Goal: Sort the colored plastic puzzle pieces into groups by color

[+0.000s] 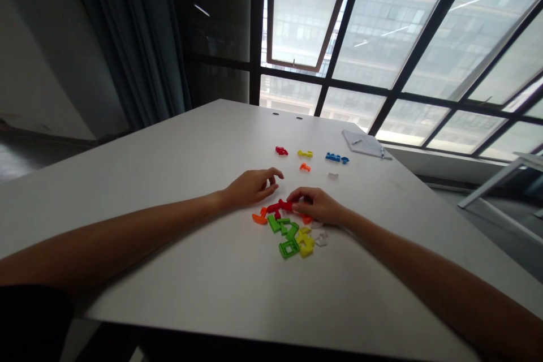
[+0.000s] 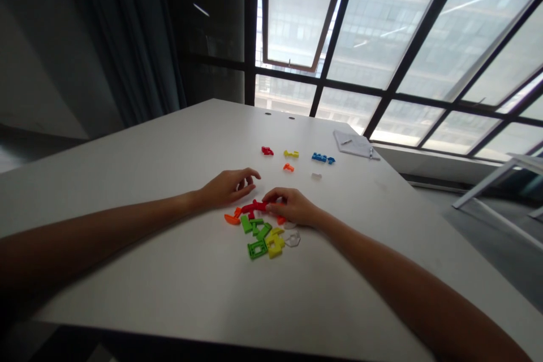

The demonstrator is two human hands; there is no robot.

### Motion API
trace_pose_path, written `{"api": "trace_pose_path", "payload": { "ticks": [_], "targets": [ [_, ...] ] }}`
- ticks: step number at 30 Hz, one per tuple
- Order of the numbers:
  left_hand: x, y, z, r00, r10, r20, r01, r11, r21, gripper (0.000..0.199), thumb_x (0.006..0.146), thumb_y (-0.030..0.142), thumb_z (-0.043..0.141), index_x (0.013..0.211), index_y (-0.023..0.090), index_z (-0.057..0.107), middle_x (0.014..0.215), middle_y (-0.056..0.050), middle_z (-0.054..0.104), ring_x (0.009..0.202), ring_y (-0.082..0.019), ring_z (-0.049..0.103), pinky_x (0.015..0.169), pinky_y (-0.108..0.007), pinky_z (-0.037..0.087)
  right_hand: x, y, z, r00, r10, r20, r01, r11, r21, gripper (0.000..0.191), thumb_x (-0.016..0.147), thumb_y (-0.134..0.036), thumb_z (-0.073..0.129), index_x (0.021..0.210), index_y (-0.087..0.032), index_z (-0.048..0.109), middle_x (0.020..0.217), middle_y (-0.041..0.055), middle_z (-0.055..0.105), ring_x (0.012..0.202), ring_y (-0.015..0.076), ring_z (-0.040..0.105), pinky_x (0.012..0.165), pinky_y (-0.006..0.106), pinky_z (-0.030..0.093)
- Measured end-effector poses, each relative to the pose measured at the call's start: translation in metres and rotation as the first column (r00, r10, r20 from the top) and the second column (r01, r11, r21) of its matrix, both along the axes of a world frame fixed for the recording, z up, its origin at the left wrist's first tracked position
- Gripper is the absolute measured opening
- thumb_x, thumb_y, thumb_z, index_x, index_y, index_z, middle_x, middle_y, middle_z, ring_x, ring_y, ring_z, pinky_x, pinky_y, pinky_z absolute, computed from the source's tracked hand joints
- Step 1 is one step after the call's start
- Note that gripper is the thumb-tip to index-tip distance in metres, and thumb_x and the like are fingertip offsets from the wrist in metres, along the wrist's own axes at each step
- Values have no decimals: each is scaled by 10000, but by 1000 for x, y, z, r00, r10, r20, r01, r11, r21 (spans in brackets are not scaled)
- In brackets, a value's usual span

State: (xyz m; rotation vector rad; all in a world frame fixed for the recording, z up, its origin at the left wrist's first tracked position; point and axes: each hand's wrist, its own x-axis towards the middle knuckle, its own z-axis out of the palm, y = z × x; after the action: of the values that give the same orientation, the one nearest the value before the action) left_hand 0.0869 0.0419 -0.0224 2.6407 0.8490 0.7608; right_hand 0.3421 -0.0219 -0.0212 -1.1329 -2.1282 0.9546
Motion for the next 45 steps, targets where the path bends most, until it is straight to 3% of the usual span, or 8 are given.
{"api": "trace_pose_path", "payload": {
  "ticks": [5, 8, 17, 30, 33, 36, 40, 45],
  "targets": [
    [7, -11, -2, 995, -75, 63, 80, 994, -75, 404, 947, 330, 594, 1344, 291, 528, 1052, 12, 726, 755, -135, 659, 700, -246, 502, 3, 4, -4, 940, -130, -314, 81, 983, -165, 319, 845, -467, 734, 1025, -204, 736, 976, 47, 734, 895, 204, 651, 822, 346, 532],
    [12, -15, -5, 987, -102, 125, 113, 990, -79, 390, 951, 381, 626, 1321, 279, 558, 1060, -3, 723, 773, -136, 660, 720, -247, 519, 3, 5, -5, 903, -171, -395, 93, 974, -209, 299, 832, -485, 738, 932, -203, 739, 876, 27, 714, 847, 189, 634, 831, 336, 512],
    [14, -17, -6, 976, -148, 160, 152, 988, -11, 293, 959, 400, 655, 1206, 243, 658, 1023, -20, 733, 759, -126, 652, 720, -239, 521, -1, 5, -7, 909, -168, -380, 82, 970, -231, 351, 885, -522, 669, 833, -178, 713, 794, 17, 679, 746, 154, 590, 763, 298, 482],
    [15, -15, -1, 983, -18, 184, 15, 1000, 21, 347, 942, 517, 646, 1120, 225, 705, 1017, -39, 723, 795, -153, 655, 711, -265, 517, 1, 5, -10, 896, -224, -384, 179, 972, -150, 391, 838, -373, 722, 1173, -191, 635, 826, 4, 705, 736, 154, 649, 716, 302, 534],
    [12, 5, 1, 976, 104, 193, -120, 990, 73, 361, 954, 533, 610, 1127, 233, 715, 1064, -47, 705, 824, -164, 649, 741, -279, 520, 0, 6, -12, 894, -276, -352, 249, 961, -118, 326, 840, -351, 690, 1119, -187, 647, 861, 25, 730, 698, 143, 634, 665, 283, 527],
    [4, 46, -1, 945, 296, 137, -313, 941, 127, 350, 933, 517, 623, 1125, 250, 741, 1114, -63, 682, 849, -183, 651, 790, -308, 521, -1, 7, -15, 908, -287, -307, 268, 958, -103, 272, 841, -329, 674, 1074, -187, 674, 901, 46, 749, 716, 150, 658, 657, 279, 533],
    [-1, 105, -9, 850, 519, -89, -512, 854, 92, 340, 890, 479, 646, 1106, 245, 765, 1119, -78, 709, 1024, -262, 645, 880, -337, 511, 0, 8, -17, 932, -270, -243, 261, 963, -69, 202, 860, -271, 653, 1036, -186, 701, 933, 56, 760, 829, 170, 707, 771, 302, 566],
    [15, 140, -15, 781, 613, -123, -613, 789, 39, 451, 904, 516, 599, 1178, 183, 729, 1146, -150, 723, 1062, -328, 650, 865, -390, 523, 2, 9, -20, 951, -256, -175, 254, 967, -33, 188, 878, -234, 624, 1041, -194, 708, 948, 60, 769, 867, 187, 725, 806, 326, 581]
  ]
}}
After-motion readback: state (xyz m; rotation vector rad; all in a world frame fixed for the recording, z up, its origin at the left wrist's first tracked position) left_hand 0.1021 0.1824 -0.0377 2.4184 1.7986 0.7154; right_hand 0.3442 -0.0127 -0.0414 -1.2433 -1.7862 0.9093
